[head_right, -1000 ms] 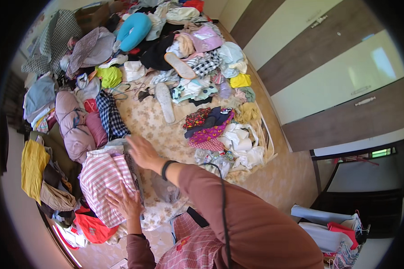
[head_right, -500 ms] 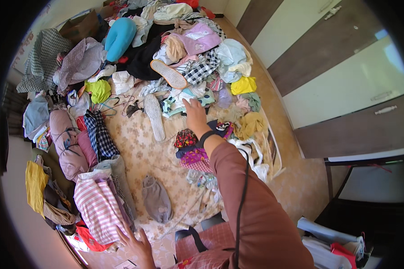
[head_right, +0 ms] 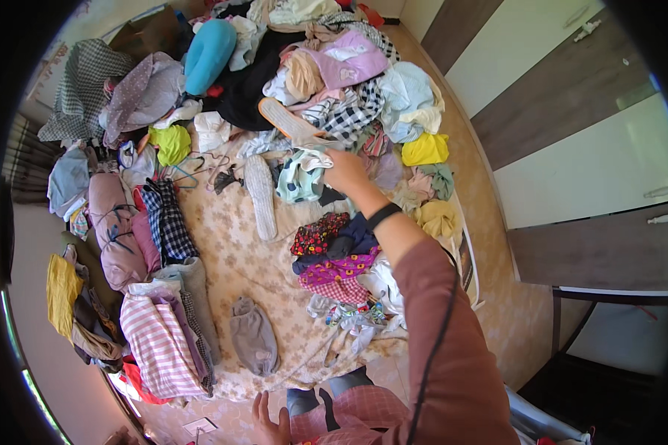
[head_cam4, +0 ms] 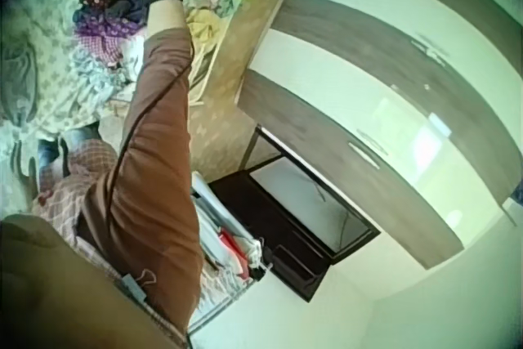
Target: The camera wearer is folding various items of children's and adult clothing on a bed.
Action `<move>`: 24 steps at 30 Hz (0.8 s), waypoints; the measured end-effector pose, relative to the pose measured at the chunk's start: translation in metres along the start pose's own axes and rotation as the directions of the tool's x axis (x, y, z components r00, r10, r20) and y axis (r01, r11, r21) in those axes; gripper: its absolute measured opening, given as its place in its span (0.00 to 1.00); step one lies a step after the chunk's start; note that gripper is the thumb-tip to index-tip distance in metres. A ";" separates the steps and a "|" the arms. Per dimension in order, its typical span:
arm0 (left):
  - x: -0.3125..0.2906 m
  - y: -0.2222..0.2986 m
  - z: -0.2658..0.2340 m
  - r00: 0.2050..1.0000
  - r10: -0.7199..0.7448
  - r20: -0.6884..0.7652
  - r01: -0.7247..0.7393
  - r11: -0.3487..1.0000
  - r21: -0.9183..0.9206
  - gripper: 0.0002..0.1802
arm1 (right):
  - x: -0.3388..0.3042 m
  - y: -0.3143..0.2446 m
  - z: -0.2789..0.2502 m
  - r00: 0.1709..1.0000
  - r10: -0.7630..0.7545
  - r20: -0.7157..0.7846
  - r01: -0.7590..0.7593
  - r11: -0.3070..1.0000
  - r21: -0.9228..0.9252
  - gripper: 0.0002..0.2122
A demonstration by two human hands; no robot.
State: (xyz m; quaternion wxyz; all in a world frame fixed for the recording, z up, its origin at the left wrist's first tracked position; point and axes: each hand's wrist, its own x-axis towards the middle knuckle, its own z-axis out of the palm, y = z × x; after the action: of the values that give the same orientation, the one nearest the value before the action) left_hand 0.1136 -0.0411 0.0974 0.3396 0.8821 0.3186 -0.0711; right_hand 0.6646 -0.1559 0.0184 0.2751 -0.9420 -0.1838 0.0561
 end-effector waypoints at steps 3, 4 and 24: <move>0.008 0.010 0.000 1.000 -0.013 0.002 0.013 0.988 -0.156 0.26 | -0.036 -0.006 -0.042 0.993 0.115 0.015 -0.112 0.931 0.347 0.13; 0.014 0.016 -0.001 1.000 -0.008 0.004 0.008 0.988 -0.157 0.26 | -0.051 -0.007 -0.057 0.993 0.117 0.010 -0.114 0.932 0.345 0.13; 0.001 -0.017 -0.030 0.988 0.130 0.088 -0.115 0.981 -0.155 0.21 | -0.300 0.054 0.031 0.762 0.575 -0.300 -0.562 0.816 0.136 0.23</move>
State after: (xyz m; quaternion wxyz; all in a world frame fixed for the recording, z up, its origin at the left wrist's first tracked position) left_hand 0.1013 -0.0116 0.1102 0.4237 0.8675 0.2511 -0.0692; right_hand 0.3977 -0.2959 -0.0359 0.2896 -0.9436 0.1595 -0.0168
